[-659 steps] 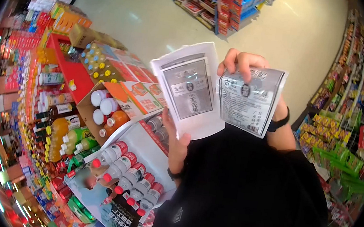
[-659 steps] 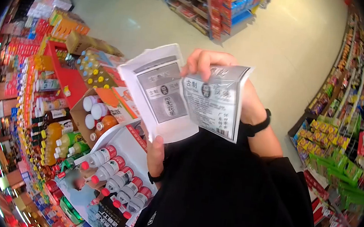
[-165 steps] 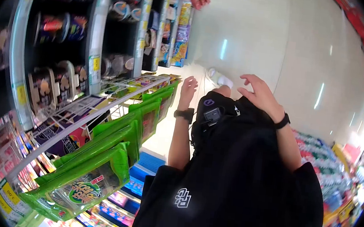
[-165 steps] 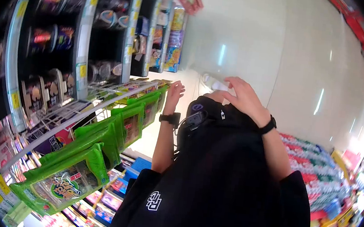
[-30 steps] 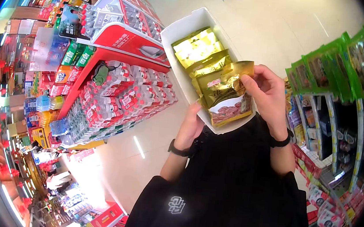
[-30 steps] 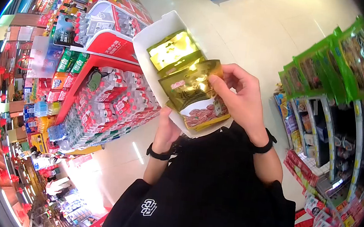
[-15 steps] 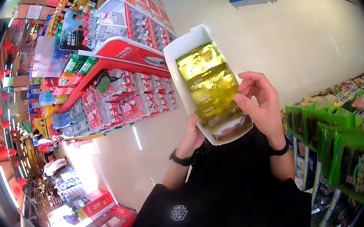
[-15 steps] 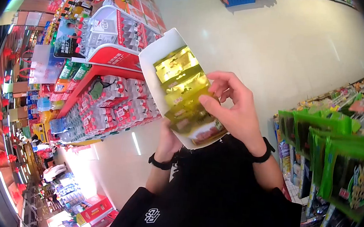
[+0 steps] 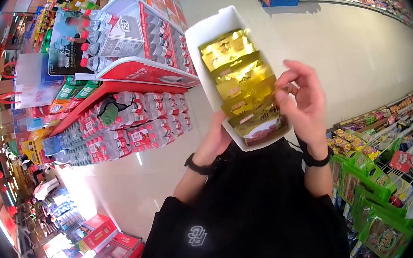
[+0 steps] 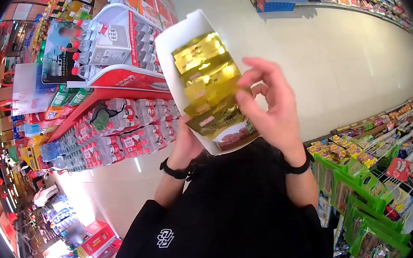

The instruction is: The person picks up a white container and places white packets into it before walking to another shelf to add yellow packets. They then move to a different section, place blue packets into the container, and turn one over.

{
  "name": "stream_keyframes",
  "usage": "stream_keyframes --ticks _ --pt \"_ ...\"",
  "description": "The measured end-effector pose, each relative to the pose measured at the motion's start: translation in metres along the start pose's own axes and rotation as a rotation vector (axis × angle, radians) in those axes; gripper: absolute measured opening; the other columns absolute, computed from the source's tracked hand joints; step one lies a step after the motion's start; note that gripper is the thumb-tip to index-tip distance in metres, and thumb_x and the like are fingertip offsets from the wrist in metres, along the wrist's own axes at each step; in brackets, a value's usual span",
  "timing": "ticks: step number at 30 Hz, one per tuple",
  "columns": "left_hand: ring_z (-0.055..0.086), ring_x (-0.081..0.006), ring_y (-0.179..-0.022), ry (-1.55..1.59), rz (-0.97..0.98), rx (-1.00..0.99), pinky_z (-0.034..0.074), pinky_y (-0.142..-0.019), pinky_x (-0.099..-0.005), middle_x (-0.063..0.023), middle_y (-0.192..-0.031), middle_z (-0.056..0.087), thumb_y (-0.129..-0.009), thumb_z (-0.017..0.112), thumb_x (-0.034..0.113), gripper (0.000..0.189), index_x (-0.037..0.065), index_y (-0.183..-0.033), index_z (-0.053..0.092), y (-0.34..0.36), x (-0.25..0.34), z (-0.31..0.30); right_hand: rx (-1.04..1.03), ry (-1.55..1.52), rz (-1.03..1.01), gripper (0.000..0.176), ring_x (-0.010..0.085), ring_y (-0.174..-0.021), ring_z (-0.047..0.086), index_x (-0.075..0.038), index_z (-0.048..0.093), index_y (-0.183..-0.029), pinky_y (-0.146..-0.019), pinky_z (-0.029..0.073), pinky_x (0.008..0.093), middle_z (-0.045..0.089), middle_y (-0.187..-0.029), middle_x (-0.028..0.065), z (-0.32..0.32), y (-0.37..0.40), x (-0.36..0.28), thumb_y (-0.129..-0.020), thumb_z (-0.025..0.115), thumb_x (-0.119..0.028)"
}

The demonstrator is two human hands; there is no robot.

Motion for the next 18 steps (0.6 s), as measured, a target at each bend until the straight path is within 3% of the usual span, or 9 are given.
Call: stream_keyframes --ticks 6,10,18 --pt "0.042 -0.0269 -0.129 0.055 0.009 0.068 0.036 -0.107 -0.0417 -0.0144 -0.141 0.041 -0.098 0.034 0.035 0.053 0.002 -0.14 0.033 -0.039 0.055 -0.023 0.083 -0.069 -0.039 0.059 0.0111 -0.093 0.052 0.001 0.039 -0.132 -0.078 0.046 0.0236 0.053 -0.1 0.0053 0.024 -0.07 0.01 -0.078 0.062 0.008" --pt "0.04 -0.0271 -0.13 0.072 0.011 0.045 0.036 -0.107 -0.042 -0.0146 -0.142 0.04 -0.099 0.03 0.039 0.056 0.002 -0.141 0.031 -0.07 0.077 -0.025 -0.098 0.169 -0.202 0.067 0.0113 -0.092 0.055 0.0 0.04 -0.132 -0.077 0.047 0.0239 0.056 -0.098 0.0063 0.04 -0.104 0.013 -0.073 0.071 0.004" --pt "0.046 -0.0281 -0.125 0.167 0.041 0.036 0.037 -0.105 -0.0428 -0.0147 -0.139 0.044 -0.098 0.031 0.04 0.056 0.002 -0.138 0.036 -0.16 0.111 -0.016 0.103 0.022 -0.006 0.064 0.0117 -0.085 0.056 -0.002 0.043 -0.13 -0.071 0.048 0.0251 0.057 -0.093 0.0039 0.005 -0.207 0.056 -0.074 0.073 -0.001"
Point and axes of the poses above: each hand's wrist, its own y-axis away from the middle knuckle, its own z-axis out of the palm, x = y × z, the point moved 3 cm from there along -y, towards the middle knuckle
